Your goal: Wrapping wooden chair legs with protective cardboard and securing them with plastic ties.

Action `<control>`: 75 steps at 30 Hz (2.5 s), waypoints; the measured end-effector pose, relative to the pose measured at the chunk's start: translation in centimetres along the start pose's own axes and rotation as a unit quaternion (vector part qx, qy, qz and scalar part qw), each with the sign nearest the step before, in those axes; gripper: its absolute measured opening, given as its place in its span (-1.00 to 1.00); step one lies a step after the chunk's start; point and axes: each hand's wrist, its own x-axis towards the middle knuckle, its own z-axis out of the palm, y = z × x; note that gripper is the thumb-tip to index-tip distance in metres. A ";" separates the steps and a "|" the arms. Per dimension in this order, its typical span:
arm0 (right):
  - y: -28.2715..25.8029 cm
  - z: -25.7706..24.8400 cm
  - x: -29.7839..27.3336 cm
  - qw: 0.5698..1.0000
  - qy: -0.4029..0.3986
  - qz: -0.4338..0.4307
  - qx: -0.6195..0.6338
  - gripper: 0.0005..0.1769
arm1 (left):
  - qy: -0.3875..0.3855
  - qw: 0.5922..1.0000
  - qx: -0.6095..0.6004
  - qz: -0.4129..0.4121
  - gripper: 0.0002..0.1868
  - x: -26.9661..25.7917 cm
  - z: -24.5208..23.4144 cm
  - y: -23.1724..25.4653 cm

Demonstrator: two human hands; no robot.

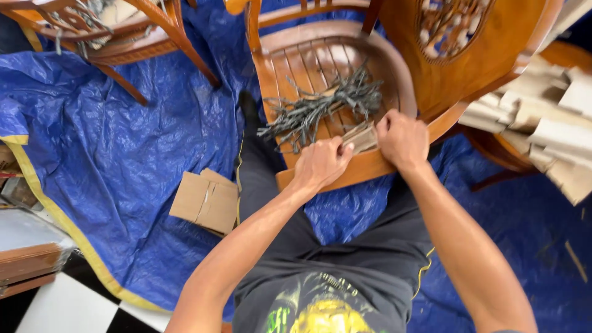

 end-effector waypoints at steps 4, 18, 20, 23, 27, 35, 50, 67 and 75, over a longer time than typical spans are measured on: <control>0.1 0.8 0.3 0.999 -0.031 0.027 -0.026 -0.72 | -0.016 1.000 -0.022 0.015 -0.60 -0.4 -0.6 0.0; -1.4 -1.2 -0.1 0.998 -0.033 0.061 0.009 -0.76 | 0.016 0.986 0.115 0.123 -0.39 17.3 8.5 -15.7; -1.7 -1.7 -0.1 0.997 -0.041 0.070 0.015 -0.76 | -0.024 0.985 0.143 0.091 -0.26 18.5 10.0 -14.8; -2.5 -2.6 0.4 0.994 -0.059 0.092 0.027 -0.77 | -0.047 0.979 0.196 0.044 -0.11 20.0 13.3 -16.6; -2.5 -2.6 0.4 0.993 -0.060 0.094 0.024 -0.79 | 0.157 0.950 0.226 0.149 -0.15 18.8 11.9 -14.3; -2.6 -2.6 0.1 0.995 -0.046 0.076 0.036 -0.81 | -0.136 0.952 0.126 0.244 -0.54 10.2 15.5 -14.9; -1.7 -1.9 0.2 0.989 0.001 0.101 0.105 -0.68 | 0.019 0.982 -0.160 0.098 -0.85 11.5 2.0 -4.9; 0.3 -1.9 -3.0 0.940 0.073 -0.067 0.326 -0.71 | 0.033 0.931 -0.058 0.359 -0.66 0.3 -3.9 -0.7; 1.8 -0.5 -7.1 0.943 0.262 0.027 0.205 -0.73 | 0.079 0.948 0.032 0.307 -0.65 -2.9 1.0 2.2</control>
